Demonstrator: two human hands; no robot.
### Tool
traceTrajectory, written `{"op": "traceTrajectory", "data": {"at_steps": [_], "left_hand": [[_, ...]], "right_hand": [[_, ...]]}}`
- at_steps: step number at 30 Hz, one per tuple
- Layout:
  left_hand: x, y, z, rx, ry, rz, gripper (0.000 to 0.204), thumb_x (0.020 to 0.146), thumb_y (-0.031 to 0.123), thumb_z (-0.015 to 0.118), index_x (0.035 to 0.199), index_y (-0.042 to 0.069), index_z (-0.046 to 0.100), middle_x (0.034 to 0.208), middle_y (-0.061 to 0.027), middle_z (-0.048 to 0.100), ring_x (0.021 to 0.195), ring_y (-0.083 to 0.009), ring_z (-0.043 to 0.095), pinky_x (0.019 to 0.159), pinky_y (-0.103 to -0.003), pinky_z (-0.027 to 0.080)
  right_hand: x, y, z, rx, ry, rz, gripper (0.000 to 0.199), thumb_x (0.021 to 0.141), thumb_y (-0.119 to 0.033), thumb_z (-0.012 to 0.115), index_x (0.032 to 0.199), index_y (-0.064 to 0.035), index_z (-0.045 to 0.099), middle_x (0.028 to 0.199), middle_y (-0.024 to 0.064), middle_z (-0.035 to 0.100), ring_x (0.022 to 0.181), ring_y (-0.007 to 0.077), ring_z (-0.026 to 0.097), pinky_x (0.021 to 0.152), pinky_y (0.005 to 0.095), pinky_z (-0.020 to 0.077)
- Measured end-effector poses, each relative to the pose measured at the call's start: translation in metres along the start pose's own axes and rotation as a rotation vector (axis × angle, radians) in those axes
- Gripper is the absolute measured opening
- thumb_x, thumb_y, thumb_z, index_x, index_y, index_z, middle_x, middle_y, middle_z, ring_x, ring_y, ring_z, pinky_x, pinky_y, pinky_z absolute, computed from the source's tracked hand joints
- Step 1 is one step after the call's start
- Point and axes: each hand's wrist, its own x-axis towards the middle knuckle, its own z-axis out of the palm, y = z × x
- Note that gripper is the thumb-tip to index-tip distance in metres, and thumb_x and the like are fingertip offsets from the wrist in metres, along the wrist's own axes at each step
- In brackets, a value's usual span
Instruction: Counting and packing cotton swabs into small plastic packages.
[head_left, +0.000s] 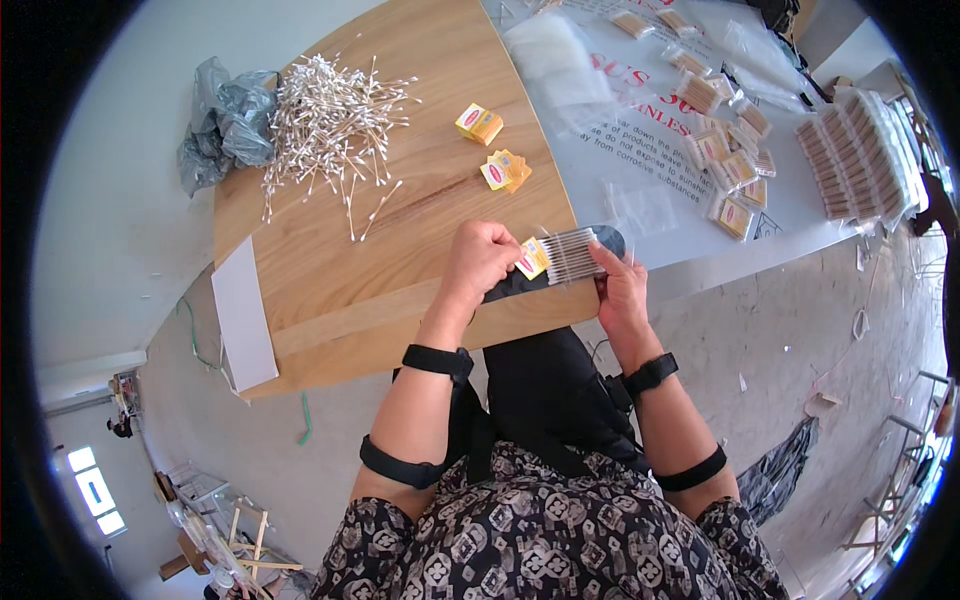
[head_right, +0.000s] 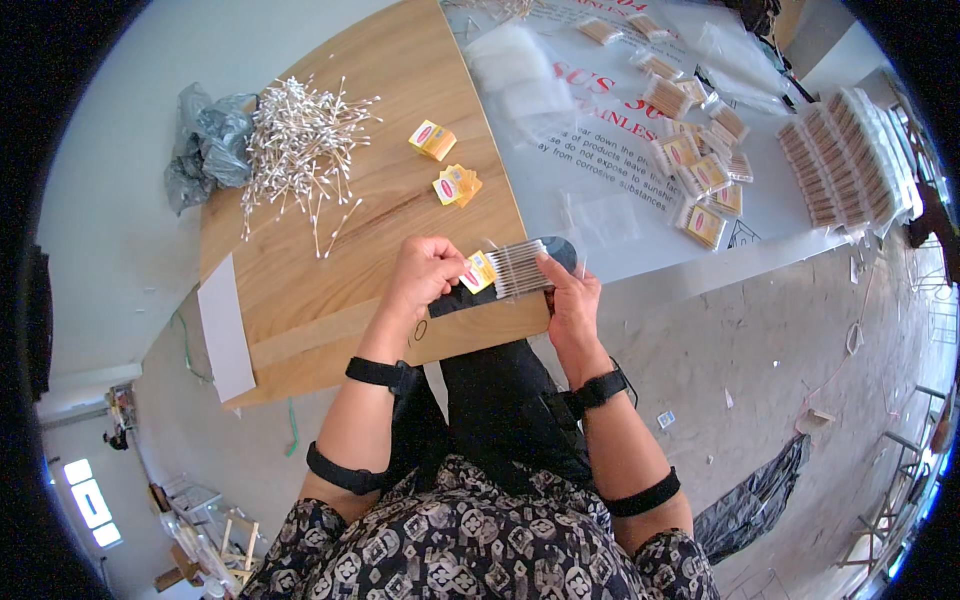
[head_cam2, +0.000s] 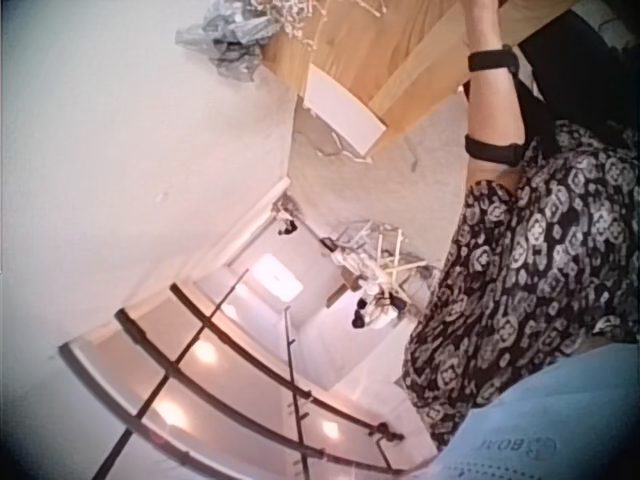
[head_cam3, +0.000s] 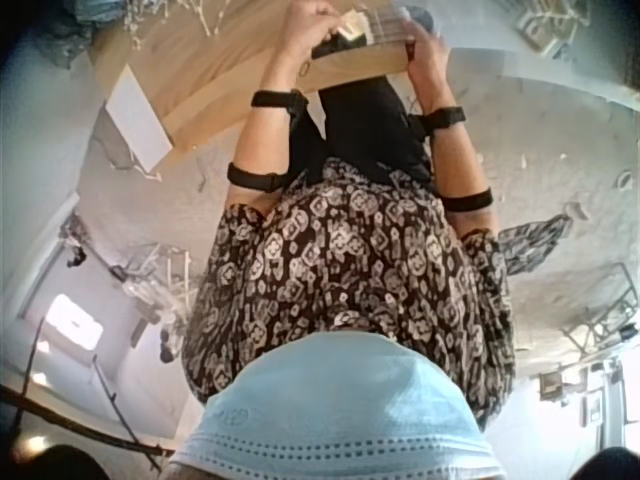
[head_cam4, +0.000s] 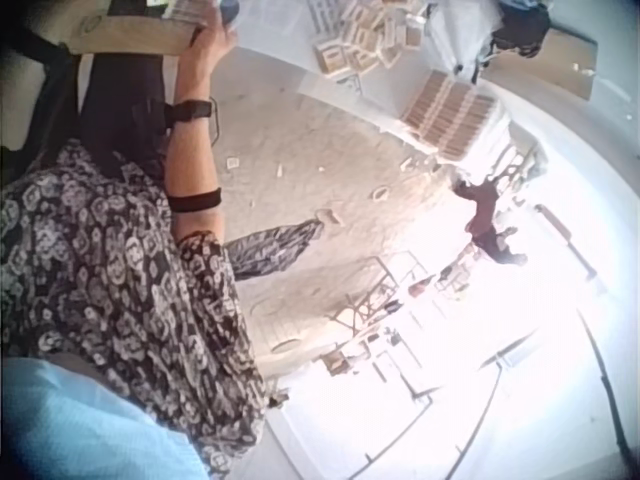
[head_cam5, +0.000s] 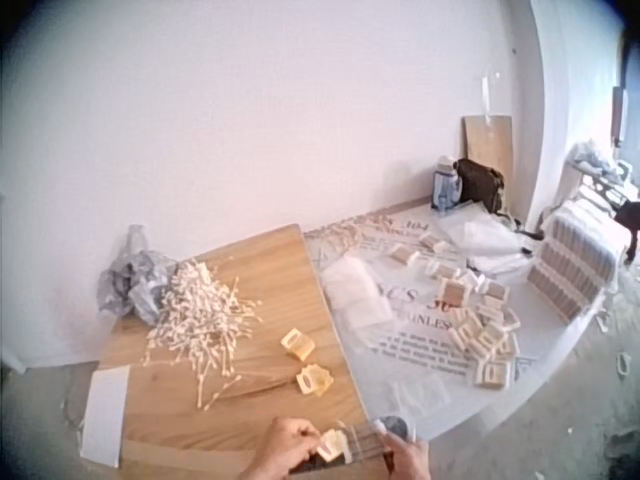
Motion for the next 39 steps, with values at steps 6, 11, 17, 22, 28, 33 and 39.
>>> {"op": "traceTrajectory", "data": {"at_steps": [6, 11, 17, 22, 28, 33, 39], "left_hand": [[-0.001, -0.002, 0.023, 0.132, 0.070, 0.021, 0.013, 0.078, 0.006, 0.070, 0.067, -0.001, 0.066, 0.059, -0.0027, 0.061, 0.051, -0.0061, 0.053, 0.047, -0.021, 0.040], [0.001, 0.008, 0.041, 0.304, 0.094, 0.095, 0.009, 0.068, 0.010, 0.066, 0.065, 0.001, 0.067, 0.061, -0.0173, 0.063, 0.057, -0.0284, 0.064, 0.058, -0.038, 0.050], [-0.001, 0.010, 0.046, 0.380, 0.149, 0.235, 0.009, 0.072, 0.008, 0.067, 0.070, 0.001, 0.063, 0.069, -0.0181, 0.065, 0.069, -0.0359, 0.066, 0.064, -0.043, 0.051], [-0.004, 0.010, 0.047, 0.381, 0.163, 0.233, 0.010, 0.074, 0.008, 0.067, 0.077, 0.000, 0.061, 0.072, -0.0192, 0.065, 0.072, -0.0379, 0.065, 0.067, -0.044, 0.051], [-0.027, 0.015, 0.050, 0.469, 0.189, 0.355, 0.011, 0.078, 0.007, 0.067, 0.086, 0.002, 0.061, 0.088, -0.0172, 0.067, 0.084, -0.0358, 0.064, 0.071, -0.042, 0.051], [-0.059, -0.003, 0.043, 0.728, 0.199, 0.634, 0.025, 0.080, 0.009, 0.069, 0.105, 0.005, 0.065, 0.121, -0.0134, 0.059, 0.113, -0.0304, 0.055, 0.090, -0.042, 0.045], [-0.078, -0.023, 0.049, 0.946, 0.199, 0.644, 0.060, 0.080, 0.028, 0.073, 0.134, 0.011, 0.054, 0.145, -0.0124, 0.041, 0.136, -0.0351, 0.031, 0.107, -0.051, 0.026]], "right_hand": [[-0.004, -0.002, 0.004, 0.009, -0.005, 0.002, 0.014, 0.083, -0.003, 0.073, 0.095, -0.0011, 0.069, 0.089, 0.0054, 0.071, 0.074, 0.0144, 0.067, 0.068, 0.0289, 0.0540], [-0.002, -0.002, 0.002, 0.006, 0.002, 0.001, 0.013, 0.083, -0.003, 0.074, 0.095, -0.0013, 0.069, 0.089, 0.0047, 0.071, 0.074, 0.0136, 0.067, 0.069, 0.0285, 0.0537], [-0.003, -0.003, 0.001, 0.001, 0.005, 0.000, 0.012, 0.083, -0.003, 0.073, 0.094, -0.0013, 0.069, 0.089, 0.0041, 0.071, 0.073, 0.0128, 0.066, 0.067, 0.0280, 0.0533], [-0.004, -0.003, 0.004, -0.016, 0.014, 0.004, 0.012, 0.083, -0.003, 0.074, 0.094, -0.0010, 0.069, 0.088, 0.0035, 0.071, 0.073, 0.0123, 0.066, 0.066, 0.0274, 0.0530], [-0.002, -0.001, 0.001, -0.035, 0.004, -0.024, 0.013, 0.083, -0.006, 0.074, 0.094, -0.0014, 0.069, 0.087, 0.0033, 0.071, 0.072, 0.0114, 0.066, 0.064, 0.0267, 0.0526], [0.003, 0.001, -0.002, 0.089, 0.074, 0.022, 0.014, 0.088, -0.018, 0.072, 0.088, -0.0042, 0.069, 0.081, 0.0009, 0.069, 0.066, 0.0098, 0.063, 0.059, 0.0257, 0.0513], [0.006, 0.001, -0.002, 0.015, 0.037, -0.011, 0.013, 0.089, -0.018, 0.071, 0.086, -0.0057, 0.069, 0.081, -0.0002, 0.068, 0.066, 0.0094, 0.062, 0.056, 0.0260, 0.0507]]}}
